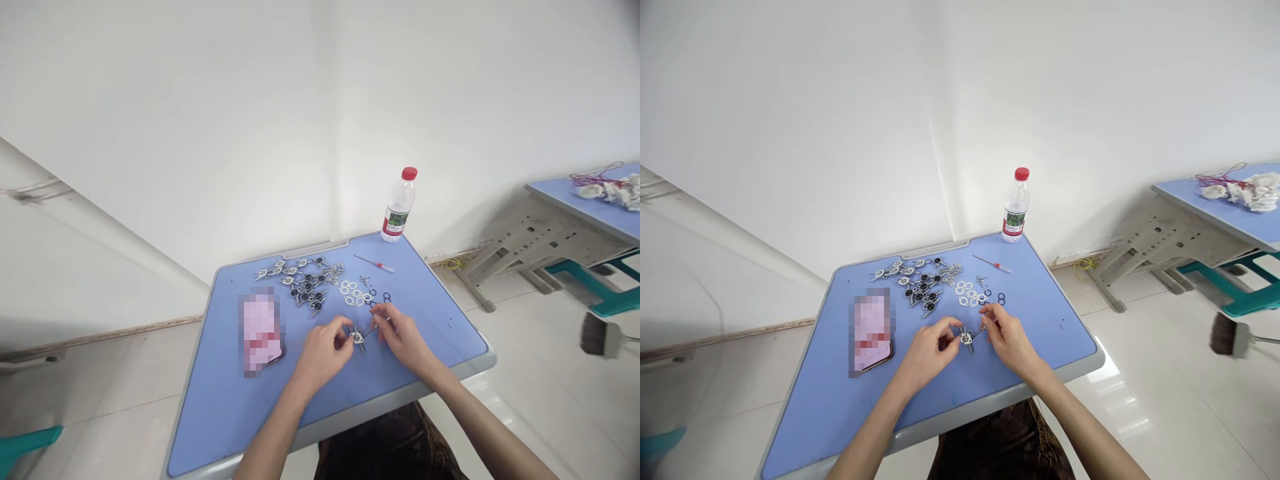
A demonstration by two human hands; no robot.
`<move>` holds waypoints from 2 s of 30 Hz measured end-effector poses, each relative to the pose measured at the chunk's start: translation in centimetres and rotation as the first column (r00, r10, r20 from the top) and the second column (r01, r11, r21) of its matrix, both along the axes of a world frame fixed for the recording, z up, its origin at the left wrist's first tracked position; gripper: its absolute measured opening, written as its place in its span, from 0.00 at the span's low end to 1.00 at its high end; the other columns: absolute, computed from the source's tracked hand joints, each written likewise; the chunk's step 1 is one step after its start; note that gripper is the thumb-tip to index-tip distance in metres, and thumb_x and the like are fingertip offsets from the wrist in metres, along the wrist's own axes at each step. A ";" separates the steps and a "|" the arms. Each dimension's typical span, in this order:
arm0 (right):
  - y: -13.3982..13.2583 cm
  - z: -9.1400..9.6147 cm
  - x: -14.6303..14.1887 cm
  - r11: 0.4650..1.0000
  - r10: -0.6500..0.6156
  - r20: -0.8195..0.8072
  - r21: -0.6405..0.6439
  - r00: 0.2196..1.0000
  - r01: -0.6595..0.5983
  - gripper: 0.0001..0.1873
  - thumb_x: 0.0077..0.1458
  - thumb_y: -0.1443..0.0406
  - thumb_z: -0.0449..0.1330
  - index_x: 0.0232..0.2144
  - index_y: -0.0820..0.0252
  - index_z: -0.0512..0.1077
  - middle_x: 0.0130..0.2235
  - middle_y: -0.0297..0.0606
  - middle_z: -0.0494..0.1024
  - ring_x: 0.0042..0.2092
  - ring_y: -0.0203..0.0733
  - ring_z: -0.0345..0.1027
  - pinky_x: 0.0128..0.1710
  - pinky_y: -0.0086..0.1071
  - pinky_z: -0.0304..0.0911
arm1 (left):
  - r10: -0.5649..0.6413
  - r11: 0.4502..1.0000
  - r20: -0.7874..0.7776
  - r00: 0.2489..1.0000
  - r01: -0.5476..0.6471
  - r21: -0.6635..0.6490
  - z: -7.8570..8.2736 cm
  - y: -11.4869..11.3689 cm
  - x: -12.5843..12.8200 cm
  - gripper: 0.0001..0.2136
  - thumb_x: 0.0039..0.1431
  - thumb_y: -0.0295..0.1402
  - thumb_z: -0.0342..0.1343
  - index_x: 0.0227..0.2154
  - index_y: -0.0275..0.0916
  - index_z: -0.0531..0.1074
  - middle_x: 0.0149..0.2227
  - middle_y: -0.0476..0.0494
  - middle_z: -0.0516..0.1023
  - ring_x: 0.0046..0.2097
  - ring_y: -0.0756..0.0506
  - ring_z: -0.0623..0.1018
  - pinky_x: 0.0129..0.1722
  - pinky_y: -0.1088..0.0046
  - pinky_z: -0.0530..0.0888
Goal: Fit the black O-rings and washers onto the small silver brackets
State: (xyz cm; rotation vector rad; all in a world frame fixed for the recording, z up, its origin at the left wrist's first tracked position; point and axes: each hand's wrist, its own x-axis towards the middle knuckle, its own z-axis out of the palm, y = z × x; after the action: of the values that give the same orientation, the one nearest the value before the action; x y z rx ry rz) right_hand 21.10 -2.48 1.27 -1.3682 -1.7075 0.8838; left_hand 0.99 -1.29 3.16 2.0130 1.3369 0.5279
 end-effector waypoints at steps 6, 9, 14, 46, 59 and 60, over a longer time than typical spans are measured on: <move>1.6 -0.5 0.6 0.996 0.034 -0.144 -0.079 0.989 -0.046 0.11 0.65 0.59 0.48 0.44 0.58 0.65 0.29 0.32 0.74 0.24 0.34 0.66 0.26 0.29 0.64 | -0.227 0.944 -0.042 0.973 0.230 0.236 0.5 0.2 -0.2 0.25 0.49 0.18 0.51 0.49 0.46 0.68 0.54 0.44 0.69 0.56 0.41 0.67 0.56 0.59 0.63; 1.6 -0.8 1.3 0.997 0.005 -0.160 -0.071 0.987 -0.017 0.12 0.64 0.58 0.49 0.44 0.58 0.65 0.29 0.32 0.73 0.24 0.34 0.65 0.26 0.29 0.63 | -0.271 0.937 -0.080 0.959 0.282 0.206 0.3 0.2 0.1 0.17 0.56 0.20 0.52 0.45 0.44 0.70 0.48 0.45 0.72 0.51 0.42 0.70 0.53 0.61 0.66; 0.8 -0.9 2.2 0.998 -0.021 -0.163 -0.070 0.986 0.009 0.11 0.65 0.59 0.49 0.44 0.58 0.65 0.29 0.33 0.73 0.24 0.34 0.63 0.24 0.29 0.60 | -0.229 0.955 -0.059 0.972 0.236 0.178 -0.5 0.2 0.2 0.09 0.61 0.26 0.53 0.42 0.43 0.70 0.44 0.45 0.71 0.46 0.44 0.72 0.47 0.66 0.70; 0.1 -1.2 2.0 0.998 0.064 -0.101 0.011 0.993 -0.064 0.09 0.65 0.65 0.46 0.43 0.56 0.65 0.31 0.33 0.73 0.28 0.36 0.64 0.29 0.28 0.59 | -0.183 0.973 0.003 0.983 0.180 0.147 -1.3 0.2 0.8 0.06 0.60 0.23 0.54 0.35 0.40 0.70 0.41 0.47 0.69 0.42 0.47 0.72 0.43 0.71 0.69; 8.8 2.2 4.1 0.998 0.048 0.390 0.019 0.920 -0.060 0.10 0.60 0.67 0.47 0.37 0.57 0.68 0.23 0.28 0.67 0.24 0.36 0.59 0.26 0.28 0.52 | -0.034 0.990 0.032 0.999 0.029 0.136 -1.9 0.9 0.2 0.07 0.57 0.24 0.57 0.36 0.42 0.73 0.40 0.47 0.69 0.42 0.46 0.72 0.43 0.69 0.70; 9.2 2.1 4.0 0.996 0.057 0.434 0.035 0.899 -0.080 0.09 0.59 0.68 0.49 0.37 0.57 0.68 0.26 0.30 0.70 0.26 0.36 0.61 0.27 0.28 0.53 | -0.031 0.990 0.024 0.999 0.028 0.140 -2.0 0.9 0.1 0.07 0.57 0.24 0.57 0.36 0.42 0.73 0.40 0.47 0.69 0.42 0.45 0.72 0.43 0.68 0.70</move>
State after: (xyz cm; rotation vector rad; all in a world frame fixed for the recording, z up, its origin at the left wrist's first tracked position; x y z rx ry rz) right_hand 25.09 6.76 3.33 -1.5603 -2.1084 0.5920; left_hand 1.13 -0.35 1.19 2.1280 1.2841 0.6480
